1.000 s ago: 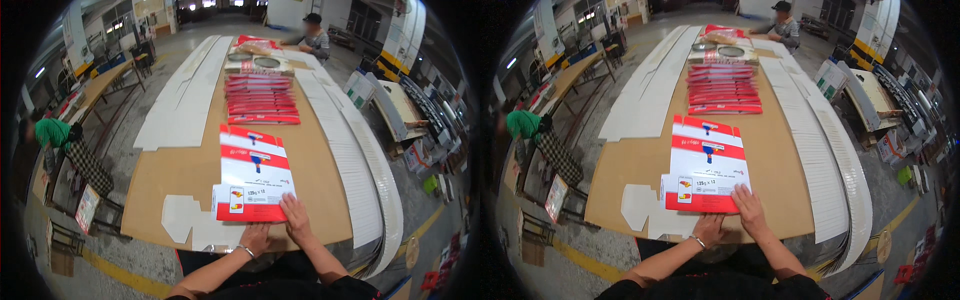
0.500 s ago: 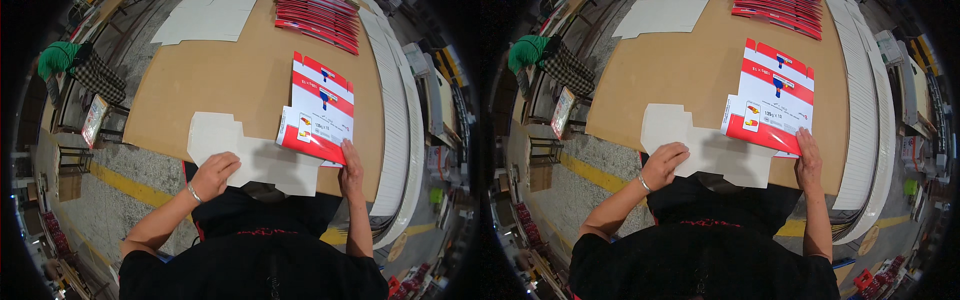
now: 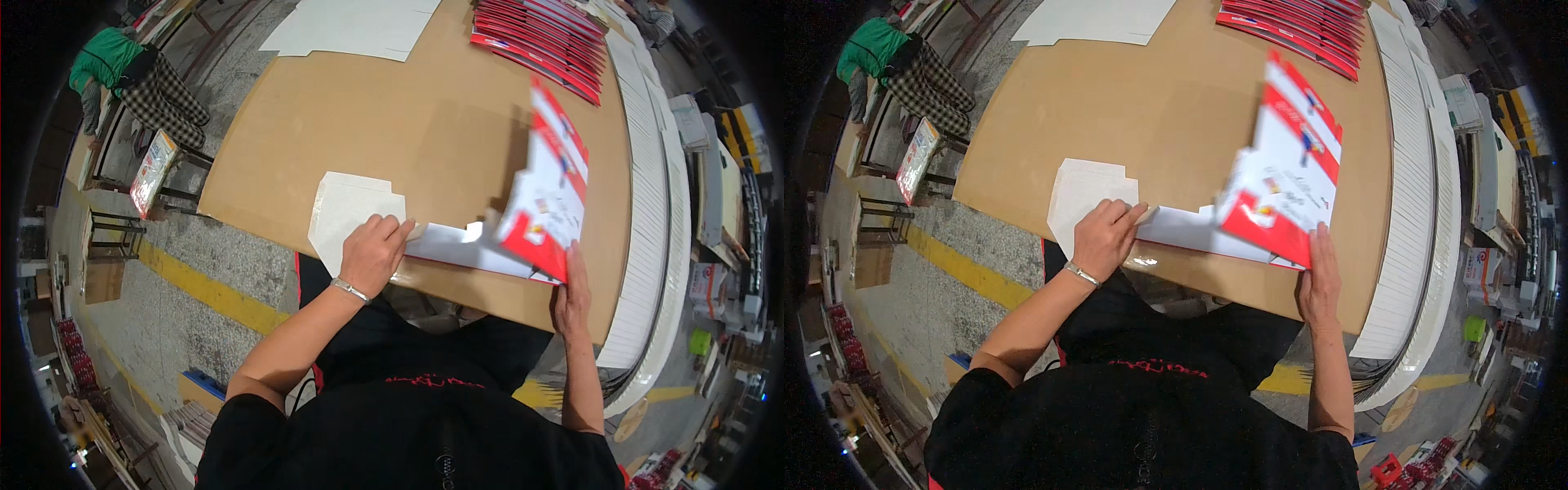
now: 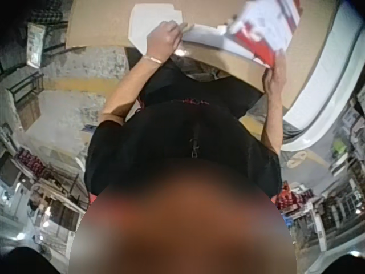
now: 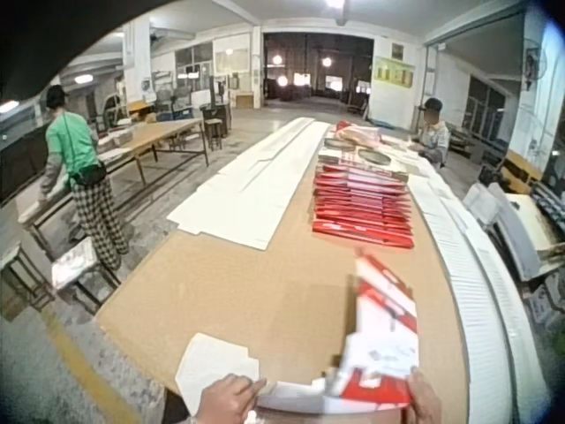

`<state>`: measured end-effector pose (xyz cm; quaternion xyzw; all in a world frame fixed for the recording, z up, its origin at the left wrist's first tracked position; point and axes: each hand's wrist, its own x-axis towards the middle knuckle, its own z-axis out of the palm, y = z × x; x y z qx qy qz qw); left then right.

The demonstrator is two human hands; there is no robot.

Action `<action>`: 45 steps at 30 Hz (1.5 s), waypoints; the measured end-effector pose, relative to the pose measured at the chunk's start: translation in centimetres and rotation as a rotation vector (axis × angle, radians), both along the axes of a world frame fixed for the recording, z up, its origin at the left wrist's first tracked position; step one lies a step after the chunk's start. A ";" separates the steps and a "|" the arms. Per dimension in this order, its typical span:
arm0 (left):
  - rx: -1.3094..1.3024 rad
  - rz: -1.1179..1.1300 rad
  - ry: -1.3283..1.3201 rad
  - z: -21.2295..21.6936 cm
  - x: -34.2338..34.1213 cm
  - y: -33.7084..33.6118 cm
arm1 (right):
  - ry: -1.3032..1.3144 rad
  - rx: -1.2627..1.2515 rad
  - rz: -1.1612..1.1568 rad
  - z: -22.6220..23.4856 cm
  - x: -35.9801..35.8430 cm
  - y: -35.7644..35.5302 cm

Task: Folding white and red cardboard sheets into envelopes in an industrial packaging environment.

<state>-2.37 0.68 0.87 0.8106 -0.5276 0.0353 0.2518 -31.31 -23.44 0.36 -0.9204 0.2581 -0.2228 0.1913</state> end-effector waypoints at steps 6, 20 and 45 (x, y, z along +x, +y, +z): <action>0.290 -0.131 -0.088 0.9 -1.5 -0.8 | 0.403 -0.085 0.225 2.3 4.6 3.3; 0.278 -0.097 -0.104 4.9 3.8 7.8 | 0.512 -0.138 0.330 2.5 6.9 7.4; 0.079 -0.451 -0.100 -0.2 2.5 -0.8 | 0.518 -0.237 0.475 3.3 6.8 4.9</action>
